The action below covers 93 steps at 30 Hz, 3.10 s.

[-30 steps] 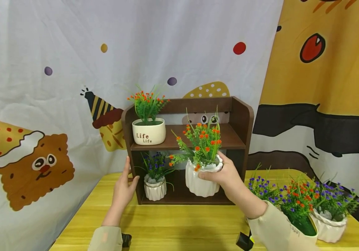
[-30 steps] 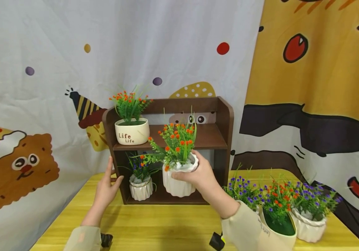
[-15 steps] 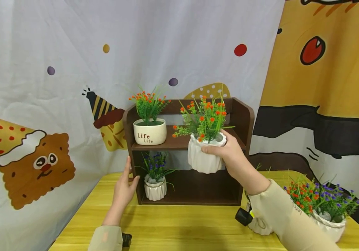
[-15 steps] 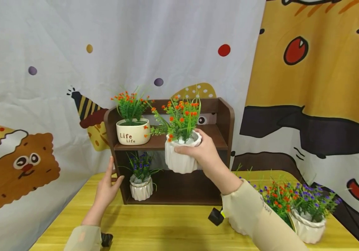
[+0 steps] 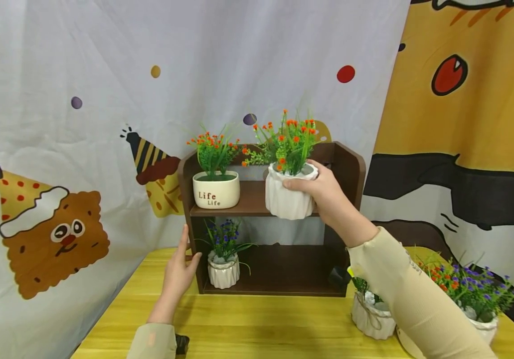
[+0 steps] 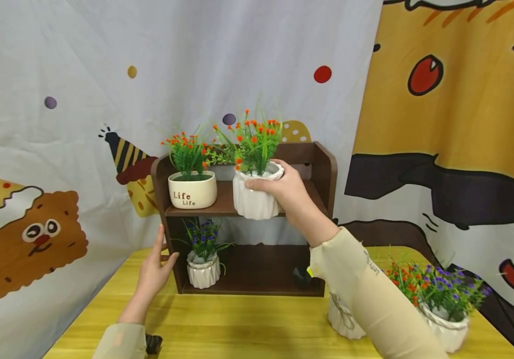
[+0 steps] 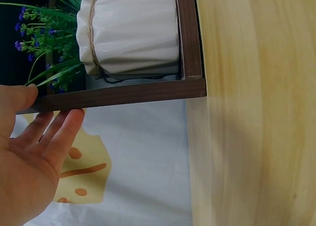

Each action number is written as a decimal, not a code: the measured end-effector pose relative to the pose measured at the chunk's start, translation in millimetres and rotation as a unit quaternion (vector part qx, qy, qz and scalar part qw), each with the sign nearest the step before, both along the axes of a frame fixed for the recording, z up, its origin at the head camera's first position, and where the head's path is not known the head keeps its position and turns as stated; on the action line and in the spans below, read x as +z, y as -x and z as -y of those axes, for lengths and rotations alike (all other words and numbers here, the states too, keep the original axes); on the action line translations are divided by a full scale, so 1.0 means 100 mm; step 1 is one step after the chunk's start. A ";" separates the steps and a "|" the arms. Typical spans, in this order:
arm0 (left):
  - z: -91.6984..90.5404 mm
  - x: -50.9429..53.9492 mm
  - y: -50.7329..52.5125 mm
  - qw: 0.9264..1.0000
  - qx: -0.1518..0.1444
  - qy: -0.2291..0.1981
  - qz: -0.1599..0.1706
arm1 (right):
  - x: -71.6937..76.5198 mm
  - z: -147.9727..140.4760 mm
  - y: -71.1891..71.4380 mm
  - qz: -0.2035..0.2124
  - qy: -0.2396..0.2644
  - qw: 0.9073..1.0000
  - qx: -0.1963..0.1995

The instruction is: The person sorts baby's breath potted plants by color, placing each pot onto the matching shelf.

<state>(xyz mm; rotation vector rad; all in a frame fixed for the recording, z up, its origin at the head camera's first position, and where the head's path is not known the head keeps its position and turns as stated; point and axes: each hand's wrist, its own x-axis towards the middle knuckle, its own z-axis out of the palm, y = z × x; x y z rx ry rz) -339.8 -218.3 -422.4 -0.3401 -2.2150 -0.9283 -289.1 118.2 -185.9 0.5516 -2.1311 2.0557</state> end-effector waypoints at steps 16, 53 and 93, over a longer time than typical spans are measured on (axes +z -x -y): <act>-0.01 0.01 0.00 1.000 -0.002 0.002 0.005 | 0.17 0.13 0.24 0.000 0.008 1.000 -0.011; 0.01 0.00 0.02 1.000 -0.003 -0.004 0.002 | 0.14 0.45 0.74 0.019 -0.020 0.998 -0.065; -0.03 0.00 -0.02 1.000 -0.004 -0.005 0.003 | -0.28 0.55 1.08 0.042 -0.029 0.996 -0.067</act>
